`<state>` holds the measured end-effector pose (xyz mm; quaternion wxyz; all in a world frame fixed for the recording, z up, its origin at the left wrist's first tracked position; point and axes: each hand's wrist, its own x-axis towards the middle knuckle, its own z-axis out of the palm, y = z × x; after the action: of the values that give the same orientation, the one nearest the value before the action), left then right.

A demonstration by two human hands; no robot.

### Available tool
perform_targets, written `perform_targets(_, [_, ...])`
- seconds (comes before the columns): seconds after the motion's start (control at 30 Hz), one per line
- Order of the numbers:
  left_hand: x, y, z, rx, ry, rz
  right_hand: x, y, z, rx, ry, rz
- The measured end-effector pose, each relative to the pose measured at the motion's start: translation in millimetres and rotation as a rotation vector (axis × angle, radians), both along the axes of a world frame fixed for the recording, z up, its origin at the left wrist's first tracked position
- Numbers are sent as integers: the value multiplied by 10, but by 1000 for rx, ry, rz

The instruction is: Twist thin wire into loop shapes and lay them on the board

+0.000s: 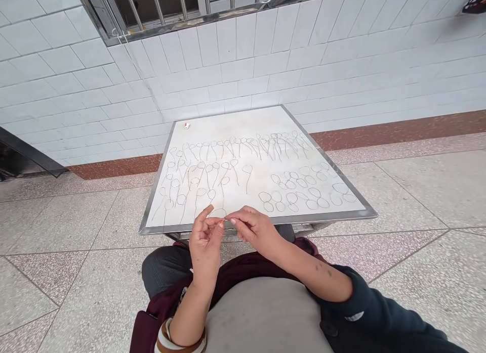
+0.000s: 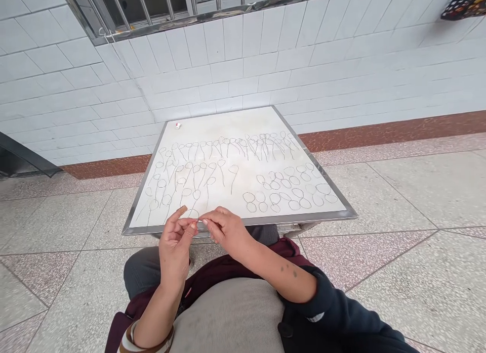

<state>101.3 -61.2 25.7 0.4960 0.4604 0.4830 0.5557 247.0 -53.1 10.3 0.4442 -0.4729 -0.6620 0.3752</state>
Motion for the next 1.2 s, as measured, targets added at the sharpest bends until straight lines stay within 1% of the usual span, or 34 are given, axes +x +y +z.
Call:
perform_targets(0.13, [-7, 22, -53, 16, -30, -3, -38, -16, 39, -137, 126, 15])
perform_targets(0.23, [-12, 37, -79, 1, -49, -29, -53, -21, 51, -184, 174, 27])
perform_targets(0.33, [-12, 39, -76, 1, -38, -34, -56, -21, 33, -171, 191, 42])
perform_targets(0.57, [2, 13, -15, -32, 40, -52, -42, -15, -19, -126, 171, 38])
perform_targets(0.63, [10, 9, -11, -23, 57, -55, -32, -9, -8, -94, 112, 32])
perform_targets(0.73, [20, 5, -23, 9, 88, -60, -11, 1, 17, 69, -68, -21])
perform_targets(0.8, [22, 6, -36, 36, 120, -66, 4, 8, 27, 156, -151, -73])
perform_targets(0.87, [19, 7, -46, 59, 145, -76, 15, 17, 27, 174, -169, -94])
perform_targets(0.97, [14, 11, -44, 64, 145, -89, 26, 31, 16, 161, -168, -62])
perform_targets(1.07, [10, 21, -11, 41, 143, -63, 34, 34, 10, 109, -141, -19])
perform_targets(1.2, [-6, 77, 85, 28, 141, -1, 39, 8, 16, -94, 37, 1])
